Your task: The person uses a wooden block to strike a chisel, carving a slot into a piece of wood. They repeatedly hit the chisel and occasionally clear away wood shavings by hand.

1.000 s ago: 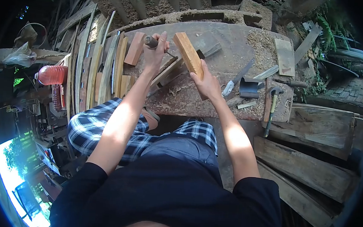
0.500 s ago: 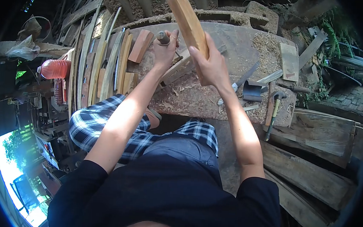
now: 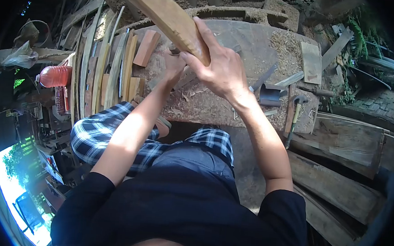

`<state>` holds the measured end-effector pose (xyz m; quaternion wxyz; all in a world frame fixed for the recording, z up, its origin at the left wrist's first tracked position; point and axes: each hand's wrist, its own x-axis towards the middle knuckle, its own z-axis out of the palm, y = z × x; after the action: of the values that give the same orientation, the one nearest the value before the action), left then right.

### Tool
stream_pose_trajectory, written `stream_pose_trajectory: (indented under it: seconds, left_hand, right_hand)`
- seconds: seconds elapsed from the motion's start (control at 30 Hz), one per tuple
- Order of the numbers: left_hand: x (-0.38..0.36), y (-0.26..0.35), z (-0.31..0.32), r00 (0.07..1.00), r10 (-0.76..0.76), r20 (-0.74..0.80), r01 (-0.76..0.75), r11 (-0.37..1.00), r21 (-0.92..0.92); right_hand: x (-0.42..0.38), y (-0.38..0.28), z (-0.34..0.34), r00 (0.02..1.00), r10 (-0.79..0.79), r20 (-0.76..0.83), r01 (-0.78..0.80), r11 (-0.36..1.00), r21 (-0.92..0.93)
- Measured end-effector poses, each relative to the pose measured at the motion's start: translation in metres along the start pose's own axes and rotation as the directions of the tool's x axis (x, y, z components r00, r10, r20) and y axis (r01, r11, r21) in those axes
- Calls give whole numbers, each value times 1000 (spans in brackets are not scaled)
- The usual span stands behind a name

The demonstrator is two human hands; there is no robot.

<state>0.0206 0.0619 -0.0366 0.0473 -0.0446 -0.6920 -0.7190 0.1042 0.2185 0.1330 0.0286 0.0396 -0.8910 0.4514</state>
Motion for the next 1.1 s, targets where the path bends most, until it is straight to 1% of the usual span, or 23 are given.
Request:
stream_pose_trajectory:
  seconds: [0.03,0.07,0.1,0.13,0.17,0.2,0.23,0.27,0.3,0.33,0.37,0.43,0.47,0.5,0.53,0.6,0.67,0.73,0.83,0.9,1.03,1.07,1.1]
  left_hand:
    - [3,-3,-1,1000,10,18,-10,1000,17]
    - [2,-5,-3,1000,11,18,-11,1000,21]
    - [-1,12,-1,998,0,58,2,1000,-31]
    - [-2,19,0,995,-5,101,14,996,-85]
    - [0,18,-1,999,-28,39,29,999,-37]
    - [-1,20,-1,1000,-10,8,10,1000,6]
    - [0,24,0,1000,14,-28,-12,999,49]
    - [3,24,-4,999,18,-30,-16,999,51]
    - [3,16,-12,997,-77,4,76,987,142]
    - [6,16,-14,985,-168,28,157,960,230]
    - [7,16,-15,986,-163,28,152,962,228]
    - [2,27,-12,986,-153,-68,158,985,67]
    - [0,38,-11,977,-175,-118,187,978,96]
    - [2,43,-12,978,-179,-107,189,977,97]
    - [3,46,-15,981,-151,-118,157,987,40]
    - [2,50,-20,981,-133,-138,122,988,-90]
    - [6,54,-18,978,-128,-163,117,990,-79]
    - [6,53,-13,979,-122,-166,111,991,-74]
    - [8,44,-3,973,-123,-197,110,991,-77]
    - [10,39,0,953,-60,-296,38,996,-79]
    - [9,40,1,957,-77,-278,59,996,-73]
    - [8,40,0,961,-79,-265,74,997,-31]
    - [6,38,1,965,-86,-249,91,996,9]
  right_hand:
    - [3,-7,-1,995,-49,-91,58,994,93]
    - [3,-8,3,994,-55,-97,69,988,139]
    - [3,-3,8,993,-58,-99,72,987,143]
    - [5,7,14,999,15,49,-13,999,-33]
    - [6,15,16,978,113,177,-72,973,-220]
    - [6,21,14,973,118,200,-91,986,-140]
    - [6,25,15,975,109,191,-83,987,-139]
    - [2,29,18,981,144,132,-144,990,-6]
    - [-4,35,22,978,191,82,-201,971,130]
    - [-6,46,28,979,188,82,-197,972,128]
    - [-8,61,37,975,218,44,-222,966,134]
    - [-16,91,51,967,256,-4,-253,957,141]
    - [-22,105,57,938,337,75,-340,940,30]
    - [-28,116,62,894,423,147,-414,906,-85]
    - [-36,123,67,872,456,176,-444,890,-102]
    - [-53,132,79,868,461,182,-454,887,-82]
    - [-55,137,87,875,451,179,-448,892,-60]
    - [-54,133,88,872,460,168,-467,884,7]
    - [-53,135,87,864,467,186,-474,880,-10]
    - [-56,138,90,875,455,167,-462,887,3]
    - [-45,139,90,912,388,136,-396,918,39]
    - [-43,138,88,912,388,135,-397,917,40]
    - [-34,107,69,924,358,136,-373,921,109]
